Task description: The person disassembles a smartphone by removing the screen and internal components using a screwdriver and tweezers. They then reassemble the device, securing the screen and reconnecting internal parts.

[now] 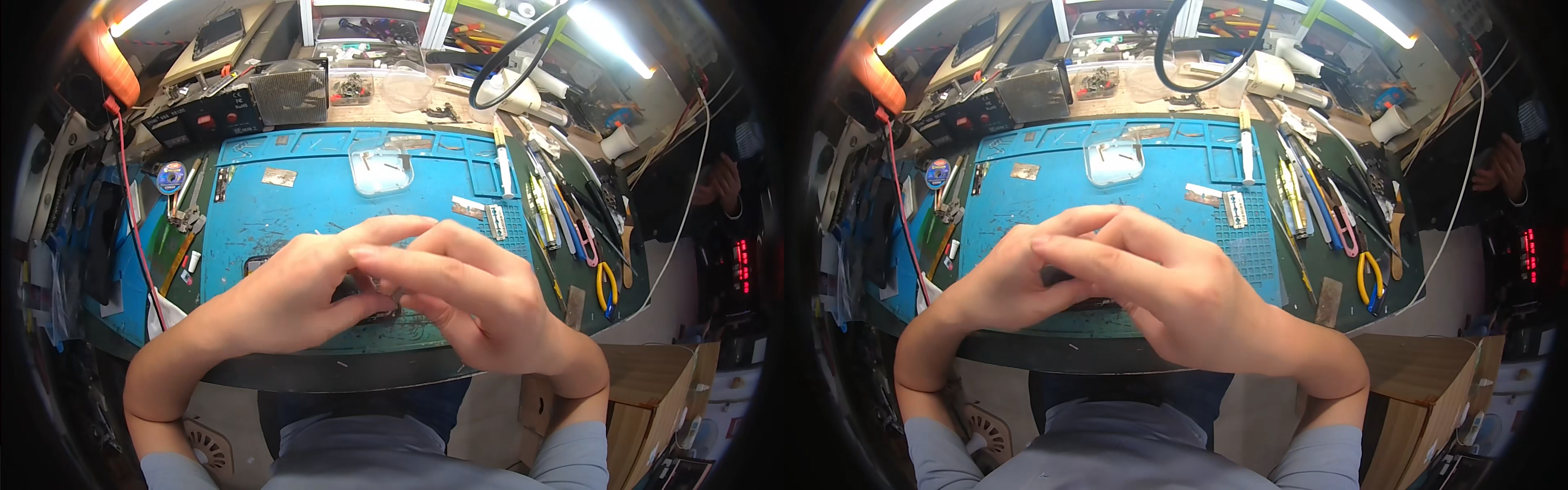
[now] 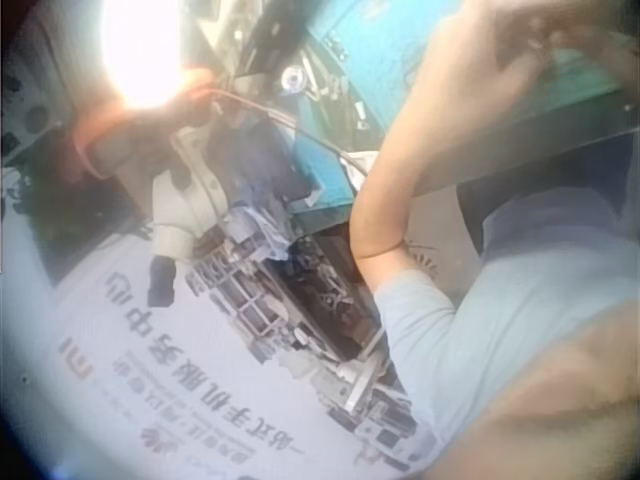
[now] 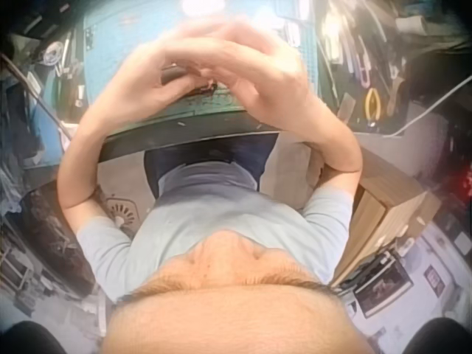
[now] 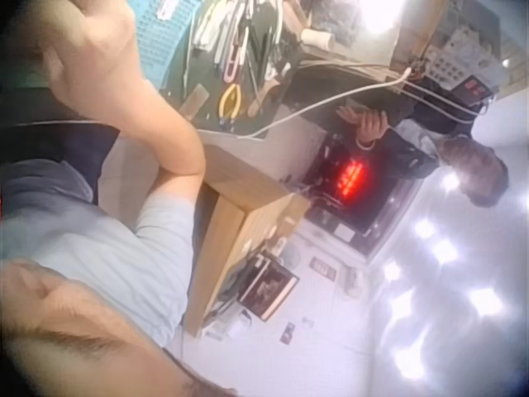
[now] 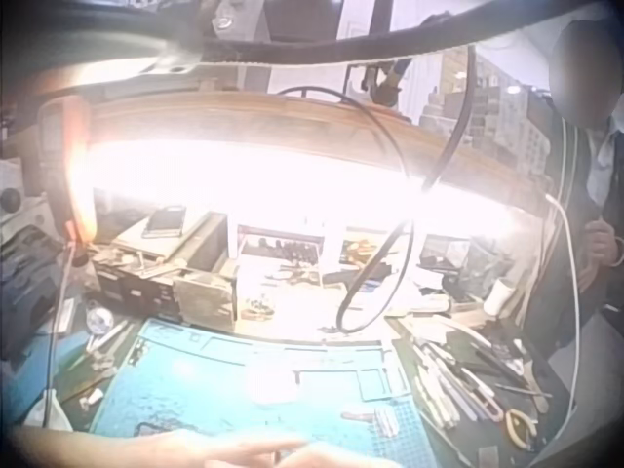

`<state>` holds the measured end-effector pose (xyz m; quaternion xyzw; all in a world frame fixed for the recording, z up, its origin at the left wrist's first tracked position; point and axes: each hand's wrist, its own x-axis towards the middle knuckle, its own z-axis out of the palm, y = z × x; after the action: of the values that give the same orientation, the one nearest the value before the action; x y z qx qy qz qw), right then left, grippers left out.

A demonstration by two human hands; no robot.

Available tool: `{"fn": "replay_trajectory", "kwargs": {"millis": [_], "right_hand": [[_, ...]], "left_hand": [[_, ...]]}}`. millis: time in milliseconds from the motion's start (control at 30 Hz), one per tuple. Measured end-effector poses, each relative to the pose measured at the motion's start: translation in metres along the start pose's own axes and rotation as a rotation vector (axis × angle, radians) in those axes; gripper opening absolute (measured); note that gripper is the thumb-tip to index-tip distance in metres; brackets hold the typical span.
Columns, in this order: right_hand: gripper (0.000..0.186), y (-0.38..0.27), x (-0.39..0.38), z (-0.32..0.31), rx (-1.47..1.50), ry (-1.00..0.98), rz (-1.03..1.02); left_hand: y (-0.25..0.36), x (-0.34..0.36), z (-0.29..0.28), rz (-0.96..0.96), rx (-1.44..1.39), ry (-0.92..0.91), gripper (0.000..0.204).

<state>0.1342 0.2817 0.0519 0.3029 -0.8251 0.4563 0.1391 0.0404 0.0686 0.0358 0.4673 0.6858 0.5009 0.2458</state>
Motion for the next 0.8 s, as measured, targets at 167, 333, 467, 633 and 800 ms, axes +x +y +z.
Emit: {"fn": "replay_trajectory", "kwargs": {"millis": [167,333,467,633,800], "right_hand": [[0.049,-0.001,0.007,0.004,-0.029,0.063,-0.065],[0.056,0.001,0.002,0.006,0.02,0.066,0.023],[0.057,0.006,0.007,0.009,-0.113,0.103,-0.115],[0.054,0.002,0.003,-0.002,-0.108,0.089,-0.077],[0.053,0.007,0.001,-0.001,-0.13,0.22,-0.117]], "left_hand": [[0.001,0.001,0.006,0.059,0.003,0.045,0.071],[-0.001,0.0,0.001,0.009,0.017,0.009,0.065],[-0.004,0.0,0.002,0.026,0.15,0.026,0.043],[0.001,0.001,-0.005,0.051,0.326,-0.047,0.023],[-0.011,0.0,0.0,0.06,0.392,0.098,0.014]]}}
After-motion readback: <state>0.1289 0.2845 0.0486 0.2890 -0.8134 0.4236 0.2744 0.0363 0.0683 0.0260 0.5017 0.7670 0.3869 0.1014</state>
